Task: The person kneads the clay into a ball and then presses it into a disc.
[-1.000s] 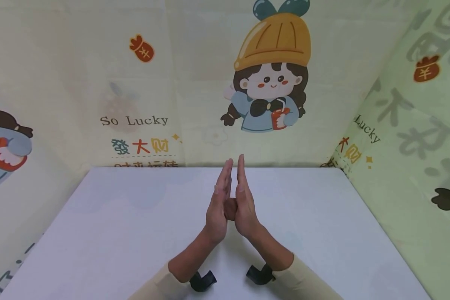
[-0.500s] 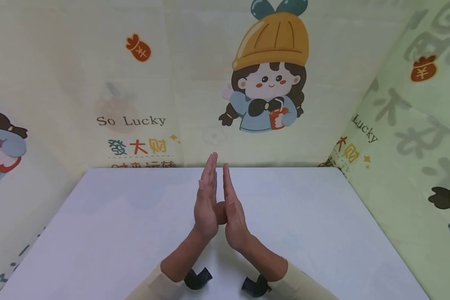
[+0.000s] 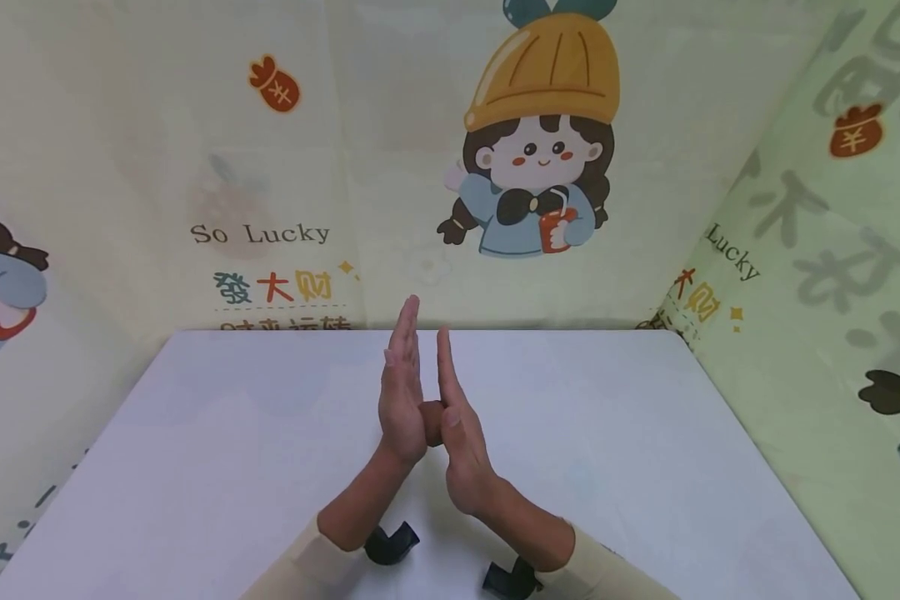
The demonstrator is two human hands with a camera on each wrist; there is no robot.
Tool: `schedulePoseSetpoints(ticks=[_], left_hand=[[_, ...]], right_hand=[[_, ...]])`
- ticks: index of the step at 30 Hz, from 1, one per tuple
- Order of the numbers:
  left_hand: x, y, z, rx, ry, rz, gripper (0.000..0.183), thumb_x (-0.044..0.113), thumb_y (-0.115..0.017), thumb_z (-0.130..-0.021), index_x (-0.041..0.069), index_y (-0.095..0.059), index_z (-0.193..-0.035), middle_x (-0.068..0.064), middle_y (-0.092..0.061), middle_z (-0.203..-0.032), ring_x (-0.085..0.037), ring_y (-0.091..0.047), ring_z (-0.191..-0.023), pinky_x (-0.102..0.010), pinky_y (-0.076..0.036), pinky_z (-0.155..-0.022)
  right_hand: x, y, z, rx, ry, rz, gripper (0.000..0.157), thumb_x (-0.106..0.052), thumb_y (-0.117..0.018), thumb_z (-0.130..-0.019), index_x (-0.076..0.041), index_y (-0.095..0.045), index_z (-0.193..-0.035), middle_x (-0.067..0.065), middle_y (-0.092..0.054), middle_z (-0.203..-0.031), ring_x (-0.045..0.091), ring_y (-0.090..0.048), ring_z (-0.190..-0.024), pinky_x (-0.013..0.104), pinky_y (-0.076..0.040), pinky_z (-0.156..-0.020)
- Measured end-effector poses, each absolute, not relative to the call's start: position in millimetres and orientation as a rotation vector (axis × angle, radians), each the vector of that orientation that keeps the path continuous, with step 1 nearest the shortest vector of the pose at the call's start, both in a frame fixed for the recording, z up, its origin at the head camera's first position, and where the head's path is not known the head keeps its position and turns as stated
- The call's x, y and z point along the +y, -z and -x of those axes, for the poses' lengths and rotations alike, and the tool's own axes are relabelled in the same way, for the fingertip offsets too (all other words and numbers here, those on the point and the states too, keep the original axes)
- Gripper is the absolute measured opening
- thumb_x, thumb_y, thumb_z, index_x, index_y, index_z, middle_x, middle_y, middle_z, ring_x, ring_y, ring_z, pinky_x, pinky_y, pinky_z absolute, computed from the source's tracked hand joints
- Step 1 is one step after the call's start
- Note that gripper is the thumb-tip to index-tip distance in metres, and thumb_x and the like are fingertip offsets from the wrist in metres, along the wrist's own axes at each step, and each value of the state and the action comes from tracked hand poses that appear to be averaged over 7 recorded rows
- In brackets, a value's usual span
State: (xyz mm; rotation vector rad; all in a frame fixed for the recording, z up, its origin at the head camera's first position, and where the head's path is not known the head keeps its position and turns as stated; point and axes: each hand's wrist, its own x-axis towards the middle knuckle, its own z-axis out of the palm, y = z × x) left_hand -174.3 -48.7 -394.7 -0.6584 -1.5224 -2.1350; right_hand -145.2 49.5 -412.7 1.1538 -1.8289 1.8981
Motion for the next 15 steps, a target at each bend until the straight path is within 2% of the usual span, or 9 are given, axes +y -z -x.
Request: schedulePoseSetpoints(ticks=[2,5,7,8,11,13,15], left_hand=[[-49,396,176,-1.52,2.124,0.676,0.063,0.035,-0.013,-0.113,0.003,-0.022,-0.167,-0.005,-0.025,-0.173,-0.019,-0.013,-0.16,-0.044,-0.003,-0.127],[-49,399,178,-1.517,2.119,0.712,0.063,0.035,-0.013,-0.114,0.002,-0.02,-0.167,-0.006,-0.023,-0.173,-0.02,-0.011,-0.16,-0.045,-0.002,-0.127],[-48,402,179,-1.526,2.109,0.738,0.062,0.033,-0.013,-0.113,0.001,-0.019,-0.167,-0.007,-0.021,-0.174,-0.021,-0.009,-0.161,-0.046,-0.002,-0.126],[-48,403,180,-1.533,2.102,0.748,0.062,0.031,-0.013,-0.113,0.0,-0.018,-0.167,-0.007,-0.021,-0.174,-0.021,-0.008,-0.161,-0.047,-0.001,-0.126],[-47,407,181,-1.565,2.078,0.771,0.061,0.028,-0.013,-0.112,0.002,-0.018,-0.167,-0.006,-0.019,-0.174,-0.021,-0.007,-0.161,-0.05,-0.001,-0.126],[-46,409,182,-1.591,2.064,0.784,0.061,0.026,-0.013,-0.111,0.004,-0.018,-0.168,-0.003,-0.018,-0.175,-0.02,-0.006,-0.161,-0.052,-0.001,-0.126],[-45,411,181,-1.617,2.055,0.8,0.061,0.026,-0.013,-0.111,0.006,-0.017,-0.168,-0.002,-0.017,-0.175,-0.019,-0.005,-0.161,-0.055,-0.001,-0.125]], right_hand=[[50,412,145,-1.822,-1.897,-1.164,0.067,-0.043,-0.017,-0.115,-0.009,0.002,-0.169,0.008,-0.06,-0.097,0.012,-0.046,-0.057,0.027,-0.037,-0.051],[51,412,143,-1.82,-1.889,-1.171,0.066,-0.041,-0.017,-0.115,-0.008,0.002,-0.169,0.011,-0.056,-0.131,0.015,-0.047,-0.06,0.028,-0.041,-0.055],[52,412,142,-1.825,-1.882,-1.173,0.065,-0.039,-0.017,-0.115,-0.008,0.003,-0.169,0.012,-0.039,-0.159,0.018,-0.049,-0.064,0.029,-0.044,-0.06],[52,412,141,-1.829,-1.876,-1.173,0.066,-0.039,-0.017,-0.115,-0.008,0.003,-0.169,0.012,-0.022,-0.17,0.02,-0.052,-0.07,0.03,-0.045,-0.063],[53,410,140,-1.84,-1.857,-1.17,0.066,-0.04,-0.019,-0.115,-0.008,0.003,-0.169,0.008,0.004,-0.177,0.022,-0.054,-0.078,0.032,-0.048,-0.067],[54,409,140,-1.841,-1.848,-1.161,0.067,-0.041,-0.019,-0.115,-0.008,0.002,-0.169,0.008,0.004,-0.177,0.022,-0.055,-0.081,0.033,-0.049,-0.069],[55,407,141,-1.829,-1.84,-1.163,0.068,-0.042,-0.02,-0.114,-0.007,0.001,-0.169,0.008,0.003,-0.177,0.016,-0.054,-0.074,0.03,-0.049,-0.066]])
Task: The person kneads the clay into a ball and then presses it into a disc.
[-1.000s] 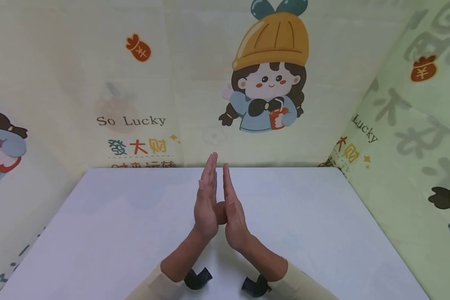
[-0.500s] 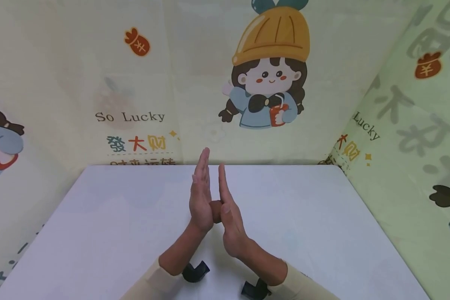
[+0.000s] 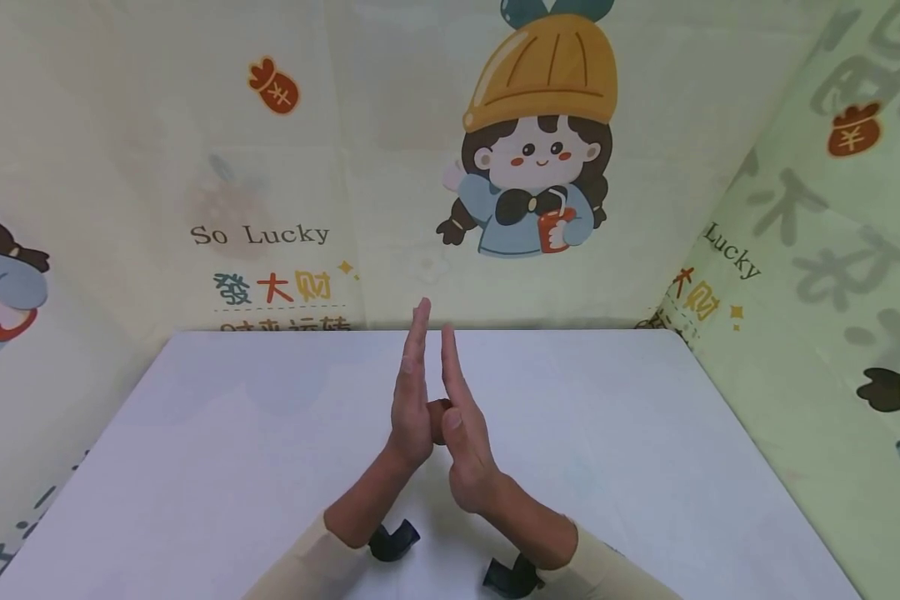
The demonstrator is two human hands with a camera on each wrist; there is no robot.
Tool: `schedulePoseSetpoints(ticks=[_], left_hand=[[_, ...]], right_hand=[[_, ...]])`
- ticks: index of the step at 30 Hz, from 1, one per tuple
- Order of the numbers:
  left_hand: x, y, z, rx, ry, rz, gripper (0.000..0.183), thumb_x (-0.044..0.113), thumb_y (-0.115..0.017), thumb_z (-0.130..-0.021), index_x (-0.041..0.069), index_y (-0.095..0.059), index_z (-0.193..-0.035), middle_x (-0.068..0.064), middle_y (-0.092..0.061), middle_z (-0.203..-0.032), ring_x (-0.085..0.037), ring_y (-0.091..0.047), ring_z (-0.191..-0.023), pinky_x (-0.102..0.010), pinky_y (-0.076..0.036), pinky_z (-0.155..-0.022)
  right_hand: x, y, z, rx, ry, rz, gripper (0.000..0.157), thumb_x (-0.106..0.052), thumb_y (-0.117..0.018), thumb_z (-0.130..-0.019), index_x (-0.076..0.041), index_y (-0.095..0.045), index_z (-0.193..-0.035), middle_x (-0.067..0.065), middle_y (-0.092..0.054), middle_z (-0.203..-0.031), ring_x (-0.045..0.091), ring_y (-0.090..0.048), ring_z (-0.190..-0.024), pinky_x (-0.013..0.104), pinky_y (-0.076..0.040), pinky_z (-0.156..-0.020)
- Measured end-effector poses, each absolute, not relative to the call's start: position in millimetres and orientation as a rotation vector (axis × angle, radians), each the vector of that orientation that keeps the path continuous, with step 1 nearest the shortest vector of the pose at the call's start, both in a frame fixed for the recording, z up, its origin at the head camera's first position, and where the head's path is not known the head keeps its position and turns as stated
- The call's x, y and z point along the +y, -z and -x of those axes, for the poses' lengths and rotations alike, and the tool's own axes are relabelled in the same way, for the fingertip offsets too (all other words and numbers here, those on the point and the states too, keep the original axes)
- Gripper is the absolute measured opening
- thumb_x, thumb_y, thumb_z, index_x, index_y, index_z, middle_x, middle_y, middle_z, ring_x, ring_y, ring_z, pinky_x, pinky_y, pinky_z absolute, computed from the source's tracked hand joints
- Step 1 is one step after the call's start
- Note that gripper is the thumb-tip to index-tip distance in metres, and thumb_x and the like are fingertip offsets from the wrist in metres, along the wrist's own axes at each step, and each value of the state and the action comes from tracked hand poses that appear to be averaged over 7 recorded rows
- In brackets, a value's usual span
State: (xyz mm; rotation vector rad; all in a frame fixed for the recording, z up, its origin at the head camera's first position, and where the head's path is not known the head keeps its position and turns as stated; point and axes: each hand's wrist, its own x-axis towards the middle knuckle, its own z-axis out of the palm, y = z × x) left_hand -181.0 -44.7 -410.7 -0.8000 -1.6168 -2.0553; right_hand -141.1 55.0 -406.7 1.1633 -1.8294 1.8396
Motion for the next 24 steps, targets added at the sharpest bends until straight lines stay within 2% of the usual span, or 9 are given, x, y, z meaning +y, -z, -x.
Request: schedulePoseSetpoints(ticks=[4,8,10,13,15,17,20,22,24], left_hand=[[-41,414,178,-1.647,2.07,0.854,0.06,0.026,-0.013,-0.111,0.01,-0.015,-0.169,-0.002,-0.013,-0.176,-0.019,-0.003,-0.161,-0.059,-0.003,-0.124],[-37,416,176,-1.66,2.119,0.91,0.06,0.027,-0.012,-0.112,0.011,-0.012,-0.17,-0.003,-0.009,-0.177,-0.017,-0.002,-0.16,-0.054,-0.012,-0.124],[-36,418,174,-1.676,2.132,0.926,0.059,0.027,-0.011,-0.113,0.011,-0.01,-0.17,-0.002,-0.007,-0.177,-0.012,-0.023,-0.155,-0.042,-0.024,-0.12],[-35,419,172,-1.706,2.147,0.95,0.059,0.028,-0.009,-0.113,0.012,-0.009,-0.17,-0.002,-0.006,-0.177,-0.006,-0.061,-0.092,-0.022,-0.045,-0.081],[-34,421,171,-1.725,2.143,0.963,0.058,0.028,-0.008,-0.114,0.013,-0.009,-0.17,-0.002,-0.007,-0.177,-0.008,-0.045,-0.061,-0.019,-0.039,-0.06],[-32,423,170,-1.733,2.144,0.989,0.058,0.027,-0.008,-0.114,0.013,-0.009,-0.17,-0.002,-0.007,-0.177,-0.008,-0.033,-0.05,-0.019,-0.032,-0.048],[-29,424,167,-1.748,2.112,1.017,0.058,0.027,-0.008,-0.114,0.013,-0.009,-0.17,-0.002,-0.008,-0.177,-0.001,-0.055,-0.074,-0.017,-0.045,-0.069],[-28,424,165,-1.755,2.09,1.031,0.058,0.027,-0.008,-0.114,0.013,-0.01,-0.17,-0.001,-0.008,-0.177,-0.002,-0.06,-0.103,-0.02,-0.047,-0.093],[-26,423,163,-1.764,2.066,1.032,0.058,0.028,-0.008,-0.114,0.012,-0.01,-0.17,-0.001,-0.008,-0.177,-0.009,-0.043,-0.138,-0.029,-0.029,-0.117]], right_hand=[[57,401,144,-1.813,-1.77,-1.148,0.07,-0.045,-0.018,-0.114,-0.003,-0.001,-0.168,0.011,0.001,-0.176,0.02,-0.057,-0.125,0.029,-0.046,-0.1],[60,396,145,-1.813,-1.708,-1.117,0.074,-0.049,-0.016,-0.113,-0.002,-0.001,-0.168,0.011,0.001,-0.176,0.035,0.001,-0.161,0.043,-0.01,-0.127],[62,394,146,-1.814,-1.707,-1.106,0.075,-0.051,-0.016,-0.112,-0.003,-0.001,-0.168,0.01,0.001,-0.176,0.036,0.002,-0.16,0.043,-0.011,-0.127],[64,393,147,-1.819,-1.711,-1.086,0.076,-0.052,-0.017,-0.112,-0.005,0.0,-0.168,0.009,0.002,-0.177,0.029,-0.016,-0.158,0.028,-0.035,-0.113],[65,391,148,-1.815,-1.727,-1.082,0.075,-0.053,-0.018,-0.112,-0.007,0.0,-0.169,0.009,0.003,-0.177,0.014,-0.045,-0.137,0.019,-0.046,-0.085],[67,390,149,-1.808,-1.728,-1.077,0.075,-0.053,-0.018,-0.112,-0.007,0.001,-0.169,0.009,0.004,-0.177,0.003,-0.053,-0.114,0.016,-0.044,-0.07],[69,388,152,-1.795,-1.72,-1.073,0.076,-0.053,-0.018,-0.112,-0.006,0.002,-0.168,0.009,0.005,-0.176,0.007,-0.047,-0.137,0.023,-0.042,-0.105],[71,386,154,-1.79,-1.701,-1.066,0.077,-0.054,-0.017,-0.112,-0.004,0.002,-0.168,0.009,0.005,-0.176,0.021,-0.016,-0.159,0.037,-0.019,-0.125],[72,385,156,-1.788,-1.701,-1.061,0.078,-0.055,-0.016,-0.112,-0.003,0.003,-0.167,0.007,0.006,-0.176,0.029,0.006,-0.161,0.045,-0.004,-0.127]])
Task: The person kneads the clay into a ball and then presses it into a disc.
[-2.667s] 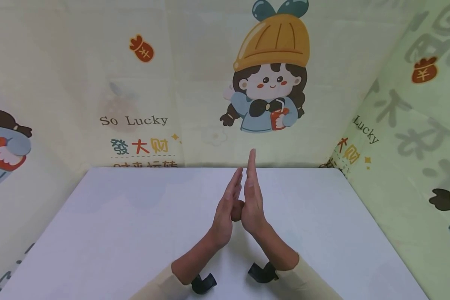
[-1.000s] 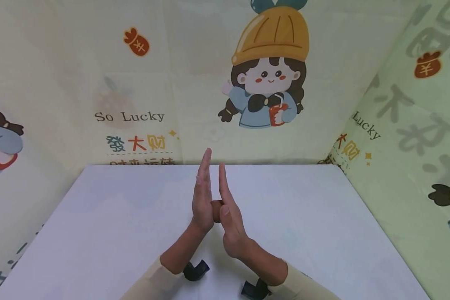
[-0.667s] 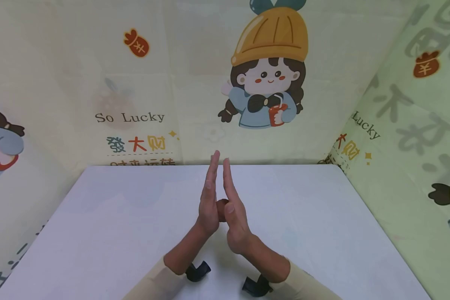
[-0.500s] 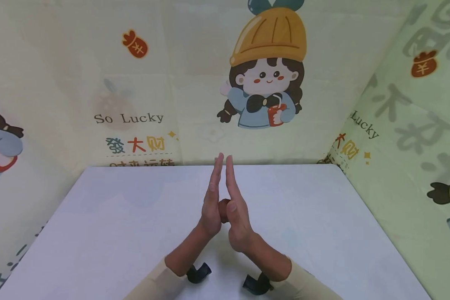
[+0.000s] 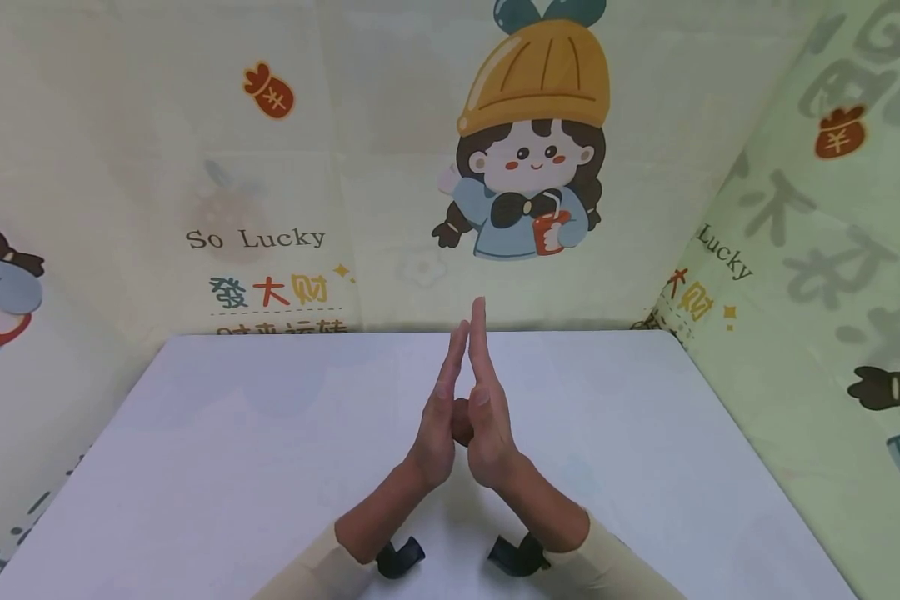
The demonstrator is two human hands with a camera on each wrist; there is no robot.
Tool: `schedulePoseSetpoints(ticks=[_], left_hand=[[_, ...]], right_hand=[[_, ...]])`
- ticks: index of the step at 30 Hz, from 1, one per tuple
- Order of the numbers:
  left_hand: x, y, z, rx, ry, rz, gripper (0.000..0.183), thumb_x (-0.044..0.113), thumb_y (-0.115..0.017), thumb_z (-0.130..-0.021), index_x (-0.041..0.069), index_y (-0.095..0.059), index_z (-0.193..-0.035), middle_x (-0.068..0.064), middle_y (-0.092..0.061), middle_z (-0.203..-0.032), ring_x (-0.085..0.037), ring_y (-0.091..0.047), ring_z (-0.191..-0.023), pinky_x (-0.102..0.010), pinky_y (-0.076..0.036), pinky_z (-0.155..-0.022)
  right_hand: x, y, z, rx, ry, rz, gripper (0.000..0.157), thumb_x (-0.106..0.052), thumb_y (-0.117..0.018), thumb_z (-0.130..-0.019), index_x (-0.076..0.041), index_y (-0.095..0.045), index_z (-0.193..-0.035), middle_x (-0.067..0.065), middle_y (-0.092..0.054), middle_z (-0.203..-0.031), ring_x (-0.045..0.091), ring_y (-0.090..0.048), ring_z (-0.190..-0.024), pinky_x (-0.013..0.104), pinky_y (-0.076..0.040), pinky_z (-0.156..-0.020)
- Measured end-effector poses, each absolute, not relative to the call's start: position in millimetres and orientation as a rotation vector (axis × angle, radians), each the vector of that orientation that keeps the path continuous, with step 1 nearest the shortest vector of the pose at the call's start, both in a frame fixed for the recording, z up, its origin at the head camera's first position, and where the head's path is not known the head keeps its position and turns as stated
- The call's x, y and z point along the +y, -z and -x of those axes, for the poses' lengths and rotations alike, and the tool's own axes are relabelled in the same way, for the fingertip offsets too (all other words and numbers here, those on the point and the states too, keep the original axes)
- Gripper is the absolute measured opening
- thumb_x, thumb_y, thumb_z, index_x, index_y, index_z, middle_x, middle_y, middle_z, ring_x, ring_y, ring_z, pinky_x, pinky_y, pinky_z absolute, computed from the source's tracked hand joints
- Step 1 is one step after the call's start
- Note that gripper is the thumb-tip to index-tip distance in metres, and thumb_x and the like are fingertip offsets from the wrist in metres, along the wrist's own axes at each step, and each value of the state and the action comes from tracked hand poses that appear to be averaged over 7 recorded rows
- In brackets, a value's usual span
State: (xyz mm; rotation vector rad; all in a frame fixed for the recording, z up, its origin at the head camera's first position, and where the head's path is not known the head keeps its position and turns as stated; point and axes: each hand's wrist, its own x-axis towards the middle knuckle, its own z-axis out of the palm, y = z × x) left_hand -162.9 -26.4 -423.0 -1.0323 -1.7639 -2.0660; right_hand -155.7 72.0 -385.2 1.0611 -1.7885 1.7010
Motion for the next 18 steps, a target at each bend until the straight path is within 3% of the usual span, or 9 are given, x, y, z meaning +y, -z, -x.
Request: schedulePoseSetpoints(ticks=[1,6,7,9,11,12,16,18], left_hand=[[-26,423,162,-1.767,2.062,1.027,0.059,0.029,-0.008,-0.114,0.012,-0.01,-0.17,0.0,-0.009,-0.177,-0.013,-0.031,-0.148,-0.033,-0.018,-0.123],[-24,423,159,-1.777,2.072,1.036,0.06,0.033,-0.008,-0.114,0.013,-0.008,-0.17,-0.001,-0.008,-0.177,-0.013,-0.055,-0.112,-0.035,-0.031,-0.115],[-24,423,159,-1.772,2.072,1.043,0.06,0.034,-0.007,-0.114,0.012,-0.008,-0.17,-0.002,-0.008,-0.177,-0.012,-0.056,-0.094,-0.033,-0.037,-0.108],[-23,422,157,-1.762,2.064,1.063,0.06,0.034,-0.007,-0.114,0.011,-0.008,-0.17,-0.004,-0.008,-0.177,-0.013,-0.055,-0.077,-0.03,-0.043,-0.099],[-22,420,156,-1.736,2.066,1.093,0.06,0.034,-0.007,-0.114,0.011,-0.009,-0.17,-0.011,-0.026,-0.171,-0.015,-0.047,-0.057,-0.027,-0.047,-0.076],[-21,419,156,-1.721,2.068,1.112,0.06,0.033,-0.006,-0.114,0.011,-0.009,-0.17,-0.012,-0.026,-0.171,-0.015,-0.042,-0.051,-0.028,-0.045,-0.065],[-19,417,154,-1.69,2.092,1.138,0.059,0.031,-0.006,-0.114,0.01,-0.008,-0.17,-0.016,-0.025,-0.171,-0.016,-0.039,-0.051,-0.03,-0.034,-0.05],[-19,417,153,-1.693,2.093,1.134,0.059,0.029,-0.005,-0.114,0.009,-0.008,-0.17,-0.012,-0.008,-0.176,-0.017,-0.037,-0.055,-0.031,-0.034,-0.051]], right_hand=[[73,385,157,-1.787,-1.705,-1.06,0.079,-0.056,-0.016,-0.112,-0.003,0.004,-0.167,0.006,0.006,-0.176,0.031,0.007,-0.161,0.046,-0.003,-0.127],[76,386,160,-1.783,-1.737,-1.046,0.081,-0.058,-0.018,-0.111,-0.005,0.005,-0.168,0.006,0.008,-0.176,0.03,0.006,-0.161,0.043,-0.01,-0.127],[76,386,161,-1.78,-1.742,-1.043,0.081,-0.058,-0.018,-0.111,-0.006,0.004,-0.168,0.005,0.008,-0.176,0.029,0.006,-0.161,0.043,-0.011,-0.126],[77,385,163,-1.778,-1.737,-1.036,0.08,-0.058,-0.018,-0.111,-0.006,0.004,-0.168,0.005,0.008,-0.176,0.029,0.006,-0.161,0.043,-0.011,-0.126],[79,385,165,-1.778,-1.725,-1.026,0.08,-0.058,-0.017,-0.112,-0.006,0.004,-0.168,0.005,0.007,-0.176,0.029,0.006,-0.161,0.044,-0.007,-0.127],[79,385,166,-1.779,-1.719,-1.02,0.079,-0.057,-0.016,-0.112,-0.005,0.004,-0.168,0.004,0.006,-0.177,0.029,0.006,-0.161,0.044,-0.005,-0.127],[81,387,171,-1.782,-1.69,-0.988,0.079,-0.055,-0.017,-0.112,-0.002,0.003,-0.167,0.005,0.004,-0.177,0.029,0.006,-0.161,0.046,-0.002,-0.127],[81,388,174,-1.789,-1.678,-0.967,0.078,-0.054,-0.017,-0.113,-0.001,0.002,-0.167,0.005,0.004,-0.177,0.028,0.005,-0.161,0.046,-0.002,-0.127]])
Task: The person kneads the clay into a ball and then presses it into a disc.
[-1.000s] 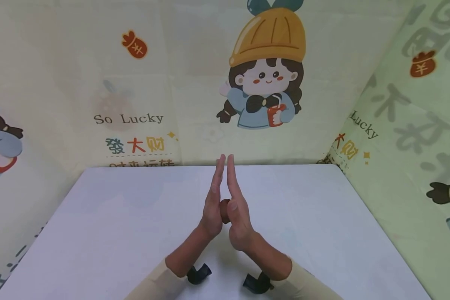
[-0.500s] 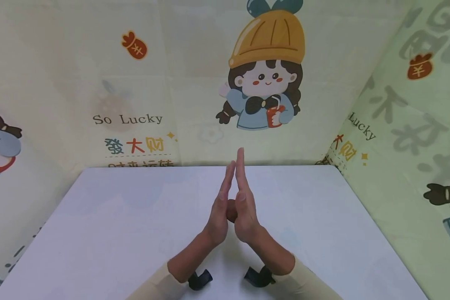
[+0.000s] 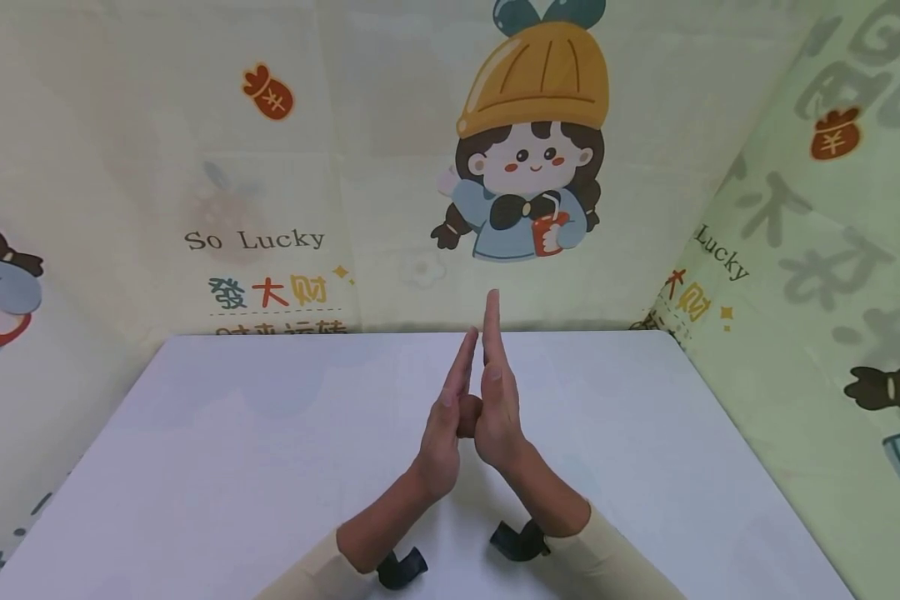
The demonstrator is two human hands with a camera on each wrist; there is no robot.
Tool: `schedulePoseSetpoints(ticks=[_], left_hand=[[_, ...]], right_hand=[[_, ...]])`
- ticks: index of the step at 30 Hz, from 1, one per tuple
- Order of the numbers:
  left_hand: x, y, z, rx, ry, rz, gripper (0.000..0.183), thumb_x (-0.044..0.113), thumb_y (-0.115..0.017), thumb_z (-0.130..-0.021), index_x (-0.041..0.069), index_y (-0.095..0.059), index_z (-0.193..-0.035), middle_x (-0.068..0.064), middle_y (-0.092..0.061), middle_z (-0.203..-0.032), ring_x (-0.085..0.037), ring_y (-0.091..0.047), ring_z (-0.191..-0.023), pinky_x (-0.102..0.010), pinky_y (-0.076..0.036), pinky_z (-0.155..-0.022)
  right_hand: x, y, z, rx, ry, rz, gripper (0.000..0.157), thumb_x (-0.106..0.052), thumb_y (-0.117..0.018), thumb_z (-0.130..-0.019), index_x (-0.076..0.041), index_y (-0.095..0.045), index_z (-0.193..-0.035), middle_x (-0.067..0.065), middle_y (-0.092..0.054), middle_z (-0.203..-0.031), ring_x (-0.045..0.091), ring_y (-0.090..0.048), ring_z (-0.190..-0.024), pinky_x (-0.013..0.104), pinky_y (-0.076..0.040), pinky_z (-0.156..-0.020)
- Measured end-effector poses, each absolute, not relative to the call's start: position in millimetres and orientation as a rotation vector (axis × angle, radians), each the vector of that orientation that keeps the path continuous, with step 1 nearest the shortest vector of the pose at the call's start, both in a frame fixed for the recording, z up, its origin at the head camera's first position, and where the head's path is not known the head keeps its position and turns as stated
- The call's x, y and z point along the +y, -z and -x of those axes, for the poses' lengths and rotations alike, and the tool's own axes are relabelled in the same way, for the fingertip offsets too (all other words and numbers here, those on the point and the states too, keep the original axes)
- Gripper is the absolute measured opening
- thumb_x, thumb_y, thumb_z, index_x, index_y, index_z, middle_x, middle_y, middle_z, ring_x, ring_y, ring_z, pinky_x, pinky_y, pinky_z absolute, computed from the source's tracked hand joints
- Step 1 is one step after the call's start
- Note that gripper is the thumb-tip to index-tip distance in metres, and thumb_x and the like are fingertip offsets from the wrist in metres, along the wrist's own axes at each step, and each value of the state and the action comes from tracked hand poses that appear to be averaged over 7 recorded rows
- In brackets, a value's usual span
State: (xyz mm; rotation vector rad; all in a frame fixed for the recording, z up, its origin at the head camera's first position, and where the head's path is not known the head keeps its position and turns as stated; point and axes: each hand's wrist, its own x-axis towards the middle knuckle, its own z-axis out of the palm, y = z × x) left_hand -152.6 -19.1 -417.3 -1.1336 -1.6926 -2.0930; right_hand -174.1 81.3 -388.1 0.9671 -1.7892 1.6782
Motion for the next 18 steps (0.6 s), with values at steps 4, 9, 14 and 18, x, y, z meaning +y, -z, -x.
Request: schedulePoseSetpoints(ticks=[4,9,14,18], left_hand=[[-20,416,151,-1.703,2.084,1.121,0.058,0.027,-0.006,-0.114,0.009,-0.008,-0.17,-0.008,-0.007,-0.176,-0.017,-0.037,-0.061,-0.029,-0.036,-0.059],[-22,415,152,-1.675,2.072,1.114,0.059,0.03,-0.006,-0.115,0.007,-0.008,-0.169,-0.011,-0.008,-0.176,-0.018,-0.036,-0.061,-0.028,-0.036,-0.062],[-25,413,152,-1.633,2.078,1.093,0.059,0.029,-0.006,-0.114,0.005,-0.009,-0.169,-0.013,-0.008,-0.176,-0.012,-0.054,-0.092,-0.025,-0.042,-0.085],[-27,408,153,-1.62,2.079,1.057,0.059,0.027,-0.007,-0.114,0.005,-0.01,-0.169,-0.01,-0.008,-0.176,-0.024,-0.018,-0.157,-0.034,-0.021,-0.122]], right_hand=[[82,391,180,-1.8,-1.672,-0.94,0.076,-0.051,-0.017,-0.114,-0.001,0.002,-0.167,0.004,0.003,-0.177,0.027,0.004,-0.161,0.045,0.0,-0.127],[80,397,183,-1.784,-1.71,-0.96,0.074,-0.05,-0.017,-0.114,-0.001,0.001,-0.167,0.005,0.002,-0.177,0.028,0.004,-0.161,0.047,-0.002,-0.127],[76,403,184,-1.782,-1.78,-0.992,0.071,-0.046,-0.016,-0.115,0.0,0.001,-0.167,0.007,0.003,-0.176,0.027,0.004,-0.161,0.045,-0.003,-0.127],[74,407,183,-1.756,-1.869,-1.03,0.068,-0.042,-0.015,-0.115,0.0,0.001,-0.167,0.011,0.004,-0.176,0.019,-0.02,-0.157,0.029,-0.023,-0.121]])
